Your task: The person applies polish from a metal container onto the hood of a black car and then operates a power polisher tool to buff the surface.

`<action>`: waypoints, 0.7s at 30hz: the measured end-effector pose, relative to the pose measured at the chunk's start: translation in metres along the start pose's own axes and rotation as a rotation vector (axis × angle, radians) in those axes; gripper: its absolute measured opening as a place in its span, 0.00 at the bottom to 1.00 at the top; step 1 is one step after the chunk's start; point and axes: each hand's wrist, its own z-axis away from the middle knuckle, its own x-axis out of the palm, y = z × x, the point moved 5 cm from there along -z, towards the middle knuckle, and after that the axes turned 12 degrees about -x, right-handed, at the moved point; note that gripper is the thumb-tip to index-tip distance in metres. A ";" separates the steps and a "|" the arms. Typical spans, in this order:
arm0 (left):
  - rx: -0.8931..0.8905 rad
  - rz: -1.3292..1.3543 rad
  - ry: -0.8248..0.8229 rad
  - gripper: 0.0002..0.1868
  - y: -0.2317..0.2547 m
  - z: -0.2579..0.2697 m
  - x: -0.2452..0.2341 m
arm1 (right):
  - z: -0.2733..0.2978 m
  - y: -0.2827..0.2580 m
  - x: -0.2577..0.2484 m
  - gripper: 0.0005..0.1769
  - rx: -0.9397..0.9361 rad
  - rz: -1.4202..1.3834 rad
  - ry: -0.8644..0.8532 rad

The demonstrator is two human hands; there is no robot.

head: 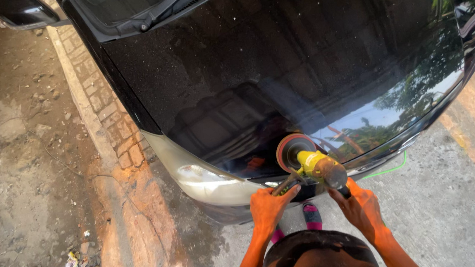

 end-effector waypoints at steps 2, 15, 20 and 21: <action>0.007 0.016 0.002 0.33 0.002 0.001 0.000 | 0.002 -0.001 -0.001 0.21 -0.039 -0.040 0.033; -0.038 -0.010 -0.022 0.33 0.003 0.004 0.000 | 0.001 -0.001 0.001 0.19 0.058 -0.050 -0.035; -0.041 -0.061 0.051 0.36 -0.010 0.010 -0.004 | 0.008 -0.005 0.007 0.17 0.012 -0.126 0.008; -0.047 -0.061 0.057 0.37 -0.014 0.013 -0.003 | 0.011 -0.006 0.008 0.17 -0.017 -0.120 0.013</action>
